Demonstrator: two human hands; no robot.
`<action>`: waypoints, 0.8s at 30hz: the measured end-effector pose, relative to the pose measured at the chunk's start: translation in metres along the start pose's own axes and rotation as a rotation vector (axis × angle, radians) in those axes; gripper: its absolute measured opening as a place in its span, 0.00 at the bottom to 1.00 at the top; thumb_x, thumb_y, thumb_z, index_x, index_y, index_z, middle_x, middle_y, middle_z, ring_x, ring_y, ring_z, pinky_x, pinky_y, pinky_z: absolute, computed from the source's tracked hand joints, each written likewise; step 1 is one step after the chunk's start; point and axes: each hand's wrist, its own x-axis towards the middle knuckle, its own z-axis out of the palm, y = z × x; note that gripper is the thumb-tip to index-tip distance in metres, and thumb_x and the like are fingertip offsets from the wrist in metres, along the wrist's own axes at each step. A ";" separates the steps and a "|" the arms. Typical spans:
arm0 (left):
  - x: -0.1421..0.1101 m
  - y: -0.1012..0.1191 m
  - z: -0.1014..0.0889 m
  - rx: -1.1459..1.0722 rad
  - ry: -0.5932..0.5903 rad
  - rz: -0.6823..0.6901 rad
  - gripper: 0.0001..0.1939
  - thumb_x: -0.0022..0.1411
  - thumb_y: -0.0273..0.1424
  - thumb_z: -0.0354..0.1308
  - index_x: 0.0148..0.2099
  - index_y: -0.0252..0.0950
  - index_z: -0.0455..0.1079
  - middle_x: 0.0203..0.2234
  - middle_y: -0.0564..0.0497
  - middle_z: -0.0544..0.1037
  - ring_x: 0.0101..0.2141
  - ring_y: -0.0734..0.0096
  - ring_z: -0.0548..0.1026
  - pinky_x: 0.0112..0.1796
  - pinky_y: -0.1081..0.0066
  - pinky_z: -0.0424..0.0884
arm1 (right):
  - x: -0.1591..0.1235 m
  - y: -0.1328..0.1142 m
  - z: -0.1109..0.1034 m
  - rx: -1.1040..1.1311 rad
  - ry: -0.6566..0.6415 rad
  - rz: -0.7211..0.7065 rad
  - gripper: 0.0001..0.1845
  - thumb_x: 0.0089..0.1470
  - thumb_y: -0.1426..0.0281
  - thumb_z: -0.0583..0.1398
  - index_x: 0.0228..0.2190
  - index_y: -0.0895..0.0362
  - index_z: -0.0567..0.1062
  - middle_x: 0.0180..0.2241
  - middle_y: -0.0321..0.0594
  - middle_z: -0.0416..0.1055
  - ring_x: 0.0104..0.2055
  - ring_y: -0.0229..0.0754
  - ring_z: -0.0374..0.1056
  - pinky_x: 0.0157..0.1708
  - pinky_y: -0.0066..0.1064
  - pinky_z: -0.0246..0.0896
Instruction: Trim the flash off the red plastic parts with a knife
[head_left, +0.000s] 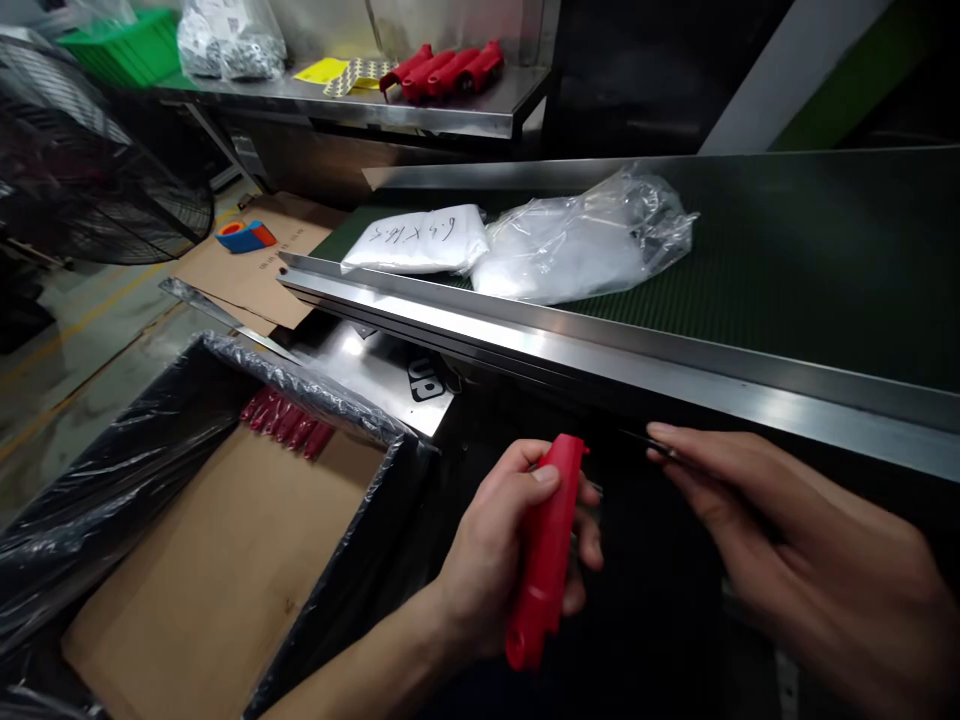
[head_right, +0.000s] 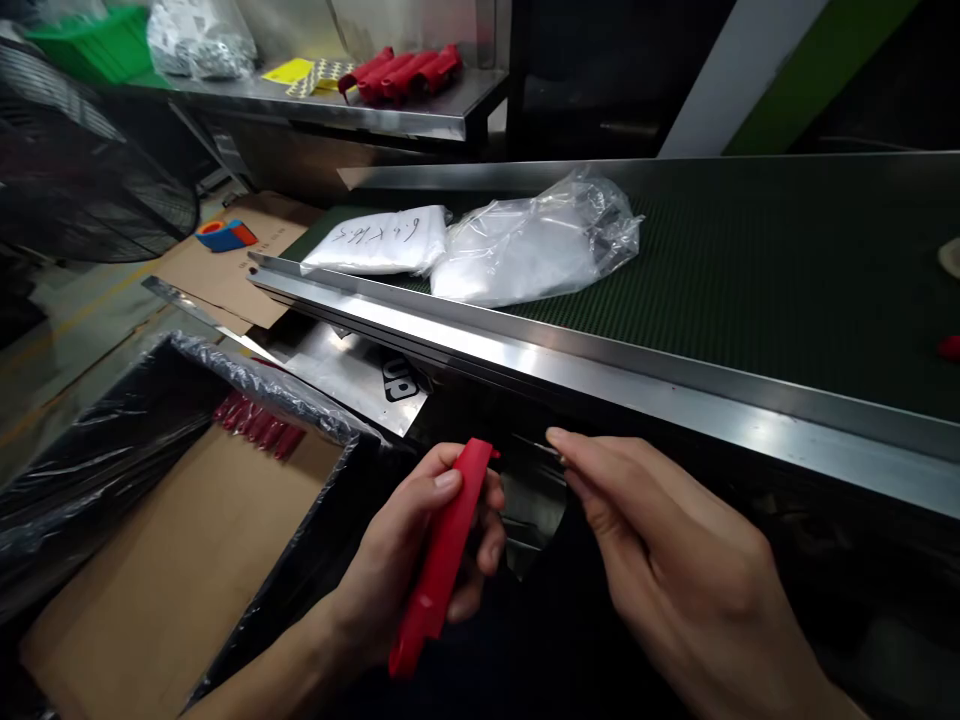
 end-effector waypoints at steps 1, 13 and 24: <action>-0.001 -0.001 0.000 -0.008 -0.014 0.004 0.10 0.66 0.37 0.50 0.43 0.35 0.61 0.35 0.50 0.71 0.22 0.77 0.71 0.15 0.81 0.65 | 0.000 -0.008 0.004 0.023 -0.004 0.022 0.21 0.62 0.76 0.57 0.55 0.48 0.70 0.50 0.34 0.70 0.49 0.37 0.70 0.50 0.28 0.65; -0.006 -0.007 0.005 0.022 -0.079 0.075 0.11 0.67 0.37 0.49 0.46 0.34 0.62 0.42 0.44 0.76 0.23 0.75 0.73 0.18 0.80 0.65 | -0.003 -0.028 0.006 -0.036 0.027 -0.083 0.22 0.59 0.82 0.57 0.53 0.53 0.72 0.49 0.39 0.70 0.51 0.42 0.67 0.47 0.37 0.64; -0.010 -0.004 0.010 0.040 -0.053 0.058 0.13 0.66 0.37 0.49 0.46 0.33 0.63 0.41 0.40 0.76 0.22 0.77 0.71 0.16 0.83 0.63 | -0.004 -0.031 0.003 -0.164 0.040 -0.132 0.20 0.59 0.81 0.57 0.51 0.54 0.74 0.48 0.41 0.73 0.47 0.45 0.68 0.44 0.40 0.64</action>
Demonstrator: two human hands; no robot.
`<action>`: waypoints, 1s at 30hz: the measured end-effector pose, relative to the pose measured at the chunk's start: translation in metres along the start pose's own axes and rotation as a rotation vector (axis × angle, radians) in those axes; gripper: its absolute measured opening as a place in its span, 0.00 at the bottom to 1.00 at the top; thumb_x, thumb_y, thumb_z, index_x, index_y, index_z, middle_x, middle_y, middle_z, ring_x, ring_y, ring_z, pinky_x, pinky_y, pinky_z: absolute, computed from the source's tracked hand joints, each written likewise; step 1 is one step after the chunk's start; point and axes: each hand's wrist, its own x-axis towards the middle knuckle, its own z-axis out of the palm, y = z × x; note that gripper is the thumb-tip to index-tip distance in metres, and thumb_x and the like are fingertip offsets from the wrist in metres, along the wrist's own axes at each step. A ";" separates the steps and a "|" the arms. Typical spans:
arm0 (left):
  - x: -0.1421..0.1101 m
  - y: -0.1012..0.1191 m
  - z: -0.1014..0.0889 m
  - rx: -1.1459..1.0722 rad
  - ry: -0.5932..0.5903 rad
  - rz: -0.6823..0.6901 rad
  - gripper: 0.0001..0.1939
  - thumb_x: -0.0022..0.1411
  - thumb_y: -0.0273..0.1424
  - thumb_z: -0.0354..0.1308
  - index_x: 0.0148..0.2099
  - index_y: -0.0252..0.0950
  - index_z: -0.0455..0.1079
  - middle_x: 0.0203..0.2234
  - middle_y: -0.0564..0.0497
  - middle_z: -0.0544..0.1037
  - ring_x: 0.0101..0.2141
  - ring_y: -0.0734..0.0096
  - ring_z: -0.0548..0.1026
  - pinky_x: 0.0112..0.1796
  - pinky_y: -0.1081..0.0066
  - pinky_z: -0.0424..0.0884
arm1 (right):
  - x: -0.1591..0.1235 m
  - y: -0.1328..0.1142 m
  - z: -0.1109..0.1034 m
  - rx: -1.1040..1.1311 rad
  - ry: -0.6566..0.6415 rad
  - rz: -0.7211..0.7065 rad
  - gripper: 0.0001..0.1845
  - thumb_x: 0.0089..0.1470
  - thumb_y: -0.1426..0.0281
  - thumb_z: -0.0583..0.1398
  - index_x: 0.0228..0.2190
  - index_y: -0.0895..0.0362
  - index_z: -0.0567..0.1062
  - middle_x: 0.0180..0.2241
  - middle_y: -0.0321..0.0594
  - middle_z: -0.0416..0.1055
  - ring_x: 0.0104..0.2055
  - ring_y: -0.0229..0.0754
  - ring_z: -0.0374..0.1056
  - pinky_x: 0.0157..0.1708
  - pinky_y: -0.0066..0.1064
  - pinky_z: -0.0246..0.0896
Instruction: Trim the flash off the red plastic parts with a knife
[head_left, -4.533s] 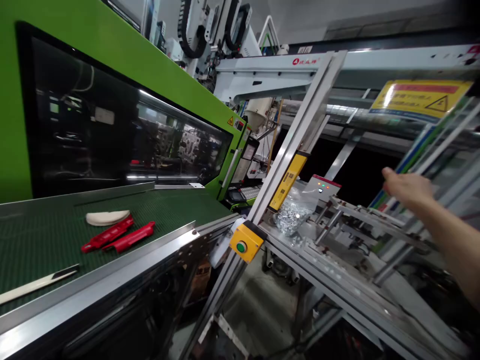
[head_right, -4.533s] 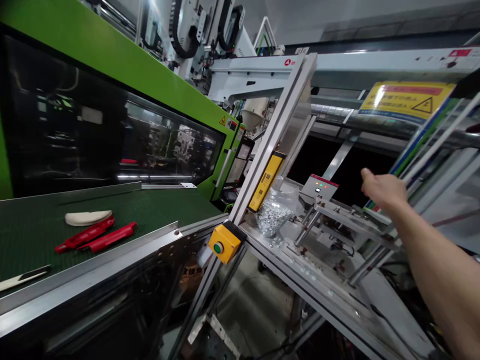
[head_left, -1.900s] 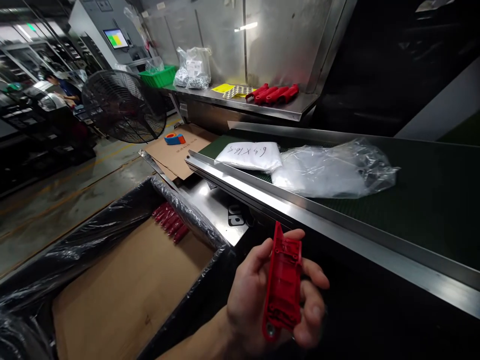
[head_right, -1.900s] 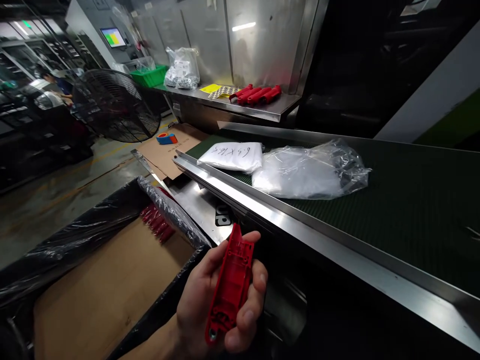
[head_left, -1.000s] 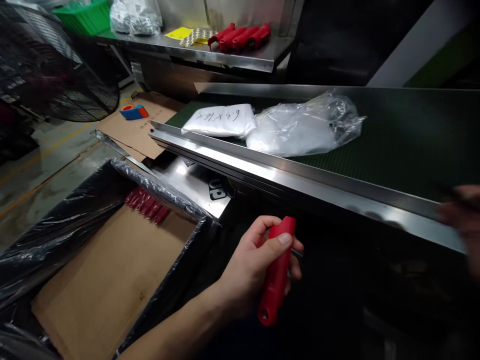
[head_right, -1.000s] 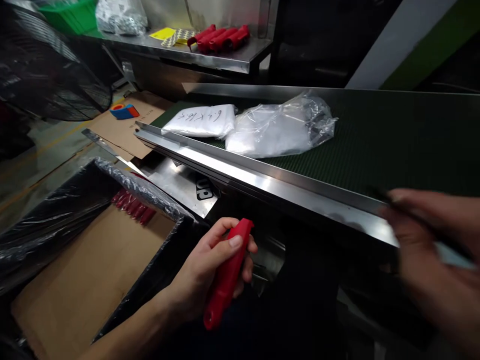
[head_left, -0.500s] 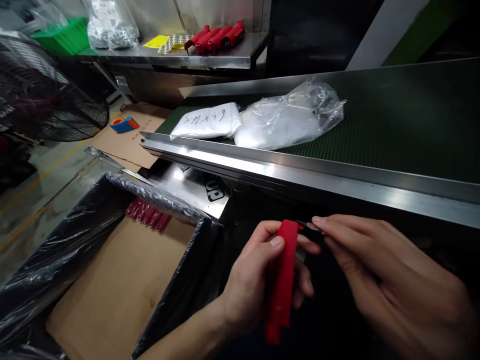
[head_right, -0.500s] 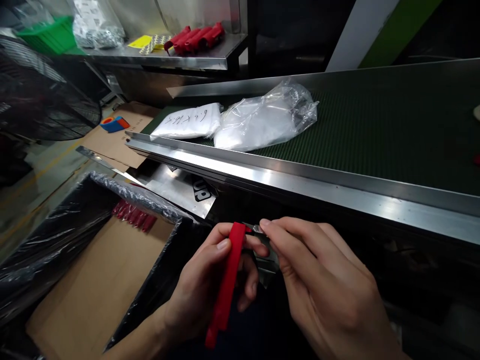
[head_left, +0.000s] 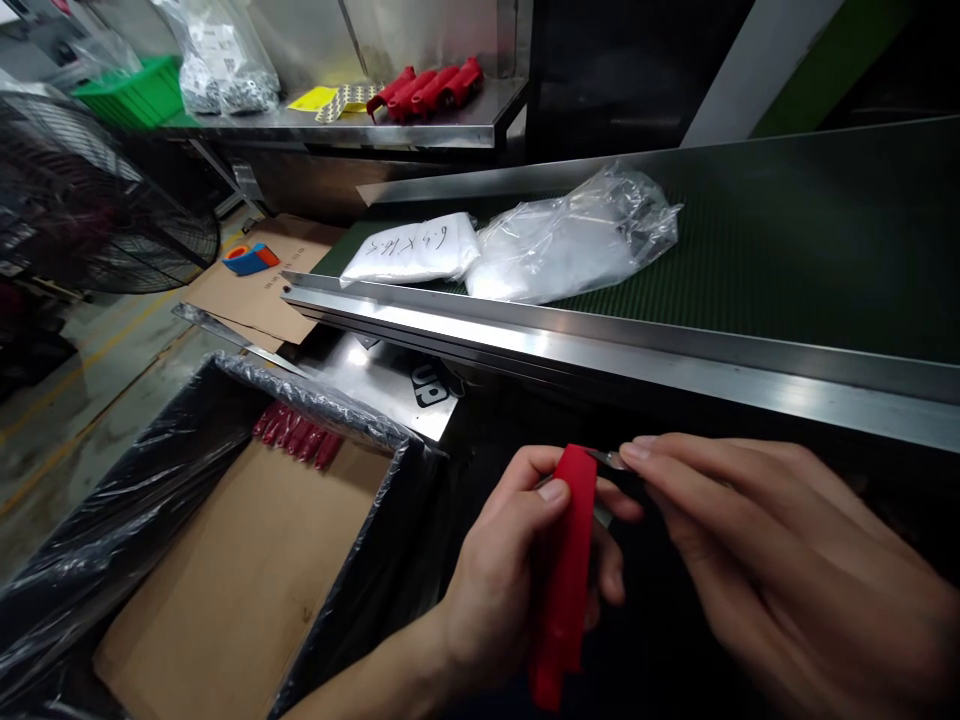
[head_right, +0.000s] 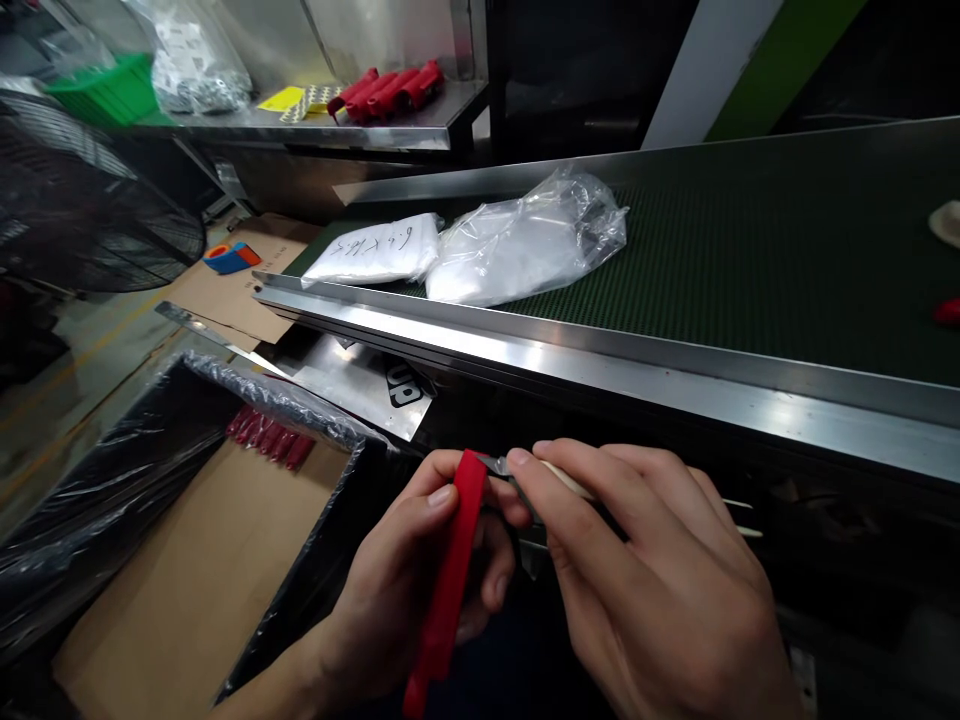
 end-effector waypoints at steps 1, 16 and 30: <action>0.000 0.000 0.000 0.005 0.001 0.000 0.13 0.66 0.37 0.49 0.45 0.33 0.63 0.41 0.40 0.77 0.22 0.77 0.71 0.16 0.84 0.63 | 0.000 0.000 0.000 -0.009 0.003 -0.005 0.20 0.59 0.81 0.57 0.50 0.55 0.74 0.47 0.41 0.73 0.47 0.45 0.68 0.43 0.40 0.64; -0.001 -0.003 -0.001 -0.048 -0.028 0.000 0.11 0.66 0.38 0.48 0.43 0.36 0.64 0.34 0.49 0.74 0.18 0.80 0.68 0.14 0.83 0.62 | -0.003 -0.003 0.001 -0.051 -0.003 -0.027 0.19 0.59 0.81 0.57 0.50 0.56 0.74 0.46 0.41 0.73 0.46 0.44 0.68 0.43 0.37 0.62; 0.009 0.017 0.001 -0.017 0.017 0.019 0.08 0.68 0.37 0.45 0.43 0.40 0.61 0.32 0.53 0.70 0.19 0.80 0.66 0.14 0.83 0.62 | -0.024 -0.016 0.005 -0.096 -0.042 -0.203 0.24 0.57 0.80 0.57 0.54 0.56 0.73 0.48 0.42 0.72 0.44 0.47 0.66 0.42 0.39 0.58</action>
